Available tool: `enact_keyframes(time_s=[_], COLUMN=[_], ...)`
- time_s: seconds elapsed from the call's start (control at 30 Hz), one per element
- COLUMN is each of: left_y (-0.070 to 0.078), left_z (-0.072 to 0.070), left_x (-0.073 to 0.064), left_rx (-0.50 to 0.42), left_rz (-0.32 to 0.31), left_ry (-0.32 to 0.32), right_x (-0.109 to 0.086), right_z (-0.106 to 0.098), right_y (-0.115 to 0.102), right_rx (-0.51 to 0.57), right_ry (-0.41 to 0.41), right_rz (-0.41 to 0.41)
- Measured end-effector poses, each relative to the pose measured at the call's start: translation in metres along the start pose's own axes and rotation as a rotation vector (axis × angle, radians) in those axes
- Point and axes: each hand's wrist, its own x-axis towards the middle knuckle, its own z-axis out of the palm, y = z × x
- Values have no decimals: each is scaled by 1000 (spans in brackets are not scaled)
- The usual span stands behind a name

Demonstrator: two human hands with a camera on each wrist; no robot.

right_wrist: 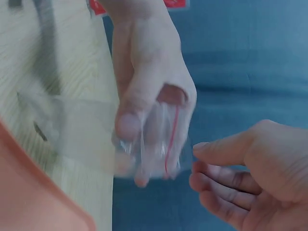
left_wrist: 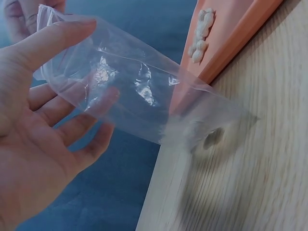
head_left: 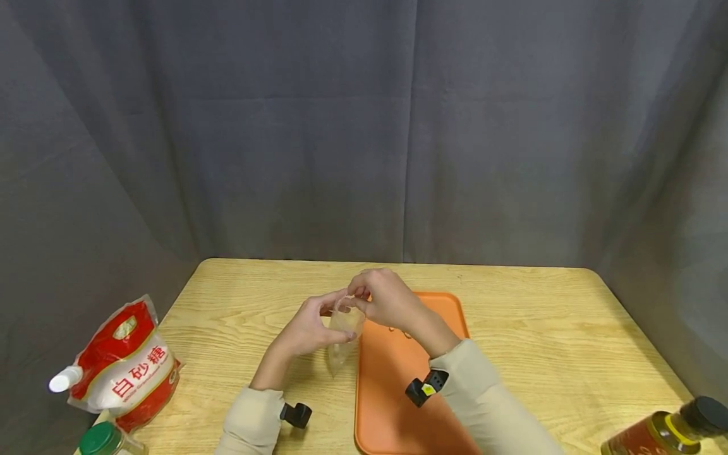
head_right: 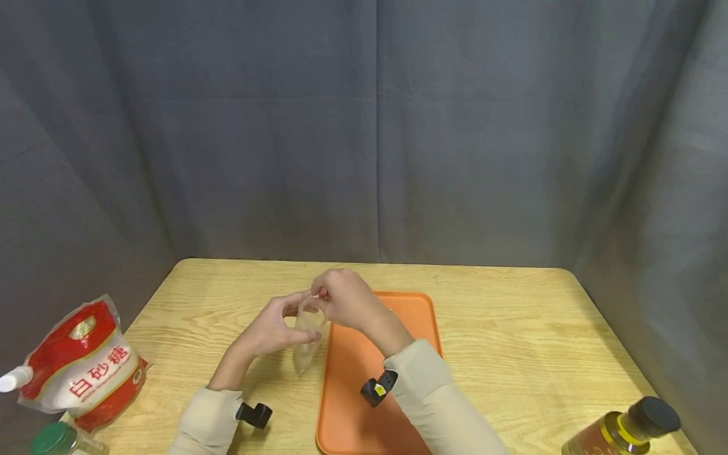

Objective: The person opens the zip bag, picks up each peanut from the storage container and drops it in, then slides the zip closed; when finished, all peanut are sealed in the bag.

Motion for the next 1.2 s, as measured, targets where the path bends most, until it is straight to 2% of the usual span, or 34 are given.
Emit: enact_keyframes(time_s=[0.23, 0.33, 0.47, 0.57, 0.73, 0.87, 1.2], left_y=[0, -1, -2, -2, -1, -2, 0], left_z=[-5, -5, -4, -3, -2, -2, -2], left_x=[-3, -3, -3, -2, -1, 0, -1], left_rx=[29, 35, 39, 22, -17, -7, 25], left_rz=[-58, -53, -48, -29, 3, 12, 6], left_ry=[30, 27, 19, 6, -24, -33, -33], right_x=[-9, -14, -21, -26, -32, -33, -32], right_z=[2, 13, 35, 49, 62, 65, 66], right_y=[31, 46, 63, 71, 75, 71, 71], right_rx=[-33, -47, -14, -19, -123, -152, -129], right_ry=[-19, -65, -138, -141, -124, -128, -120], right_rz=[215, 295, 381, 394, 364, 353, 324])
